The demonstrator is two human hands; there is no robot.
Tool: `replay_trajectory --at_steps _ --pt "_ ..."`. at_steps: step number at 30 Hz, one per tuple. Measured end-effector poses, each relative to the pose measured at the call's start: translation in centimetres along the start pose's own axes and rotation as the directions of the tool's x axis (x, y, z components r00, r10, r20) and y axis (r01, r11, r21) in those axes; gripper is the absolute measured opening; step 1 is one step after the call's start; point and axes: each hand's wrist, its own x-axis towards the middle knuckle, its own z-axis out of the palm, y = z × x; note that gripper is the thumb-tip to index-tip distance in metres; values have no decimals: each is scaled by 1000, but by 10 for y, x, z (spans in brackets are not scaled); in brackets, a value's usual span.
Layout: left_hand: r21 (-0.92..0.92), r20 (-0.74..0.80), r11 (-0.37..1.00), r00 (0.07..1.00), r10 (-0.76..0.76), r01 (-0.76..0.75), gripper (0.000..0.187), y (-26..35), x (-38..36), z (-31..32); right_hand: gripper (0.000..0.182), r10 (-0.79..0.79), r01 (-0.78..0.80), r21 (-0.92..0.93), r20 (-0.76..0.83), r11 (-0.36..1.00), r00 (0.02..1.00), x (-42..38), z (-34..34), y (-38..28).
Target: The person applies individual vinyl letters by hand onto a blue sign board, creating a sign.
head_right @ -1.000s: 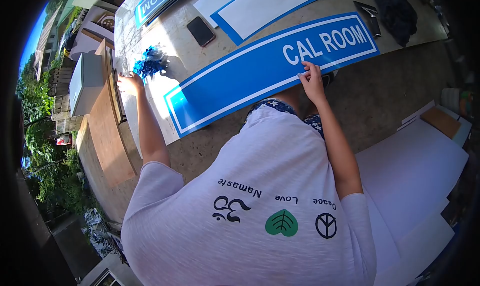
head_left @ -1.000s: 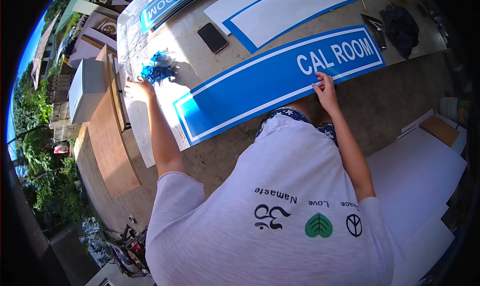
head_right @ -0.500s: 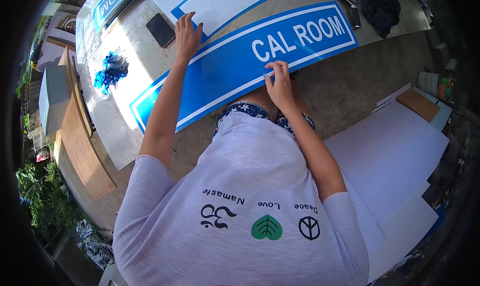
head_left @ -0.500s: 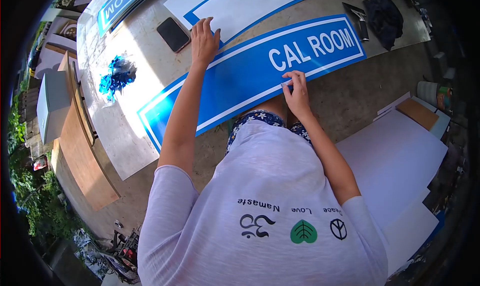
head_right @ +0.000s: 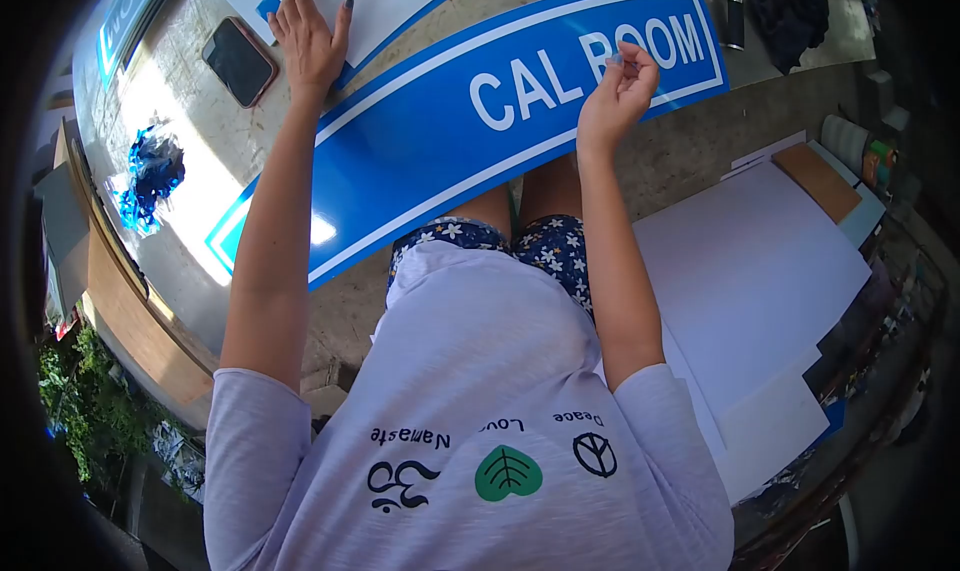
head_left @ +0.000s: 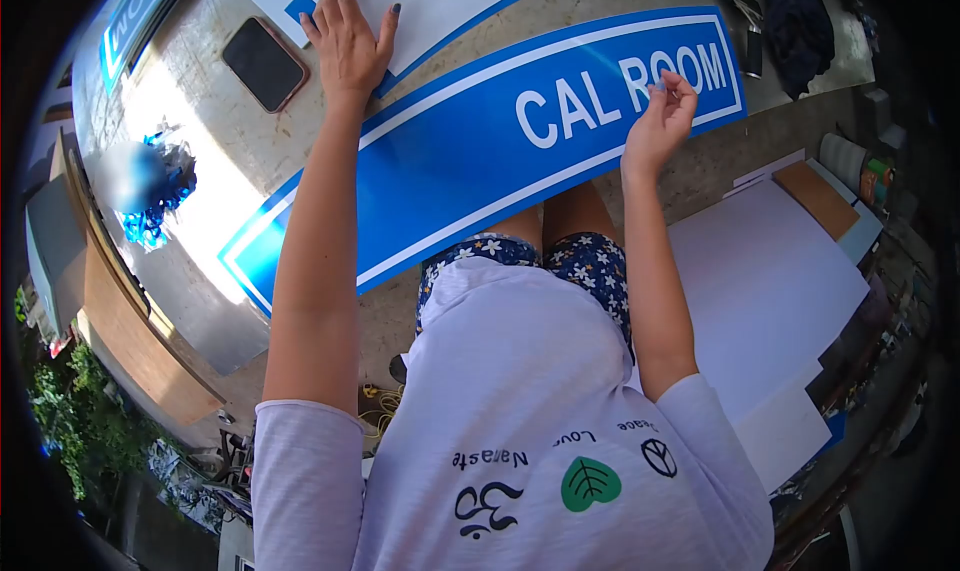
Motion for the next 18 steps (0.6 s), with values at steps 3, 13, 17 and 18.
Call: replay_trajectory --at_steps 3,13,17,18 --pt "46 96 996 993 -74 70 55 17 6 -17 19 -119 129 -94 108 987 987 2 2 -7" --pt "82 141 993 986 -91 80 56 16 9 -18 19 -386 599 -203 597 775 703 -69 49 2" --pt "84 123 994 989 -86 76 56 14 7 -14 21 -484 711 -204 606 673 632 -71 49 10" --pt "88 125 993 988 -92 81 56 14 7 -14 21 -481 710 -200 610 676 630 -71 49 11"
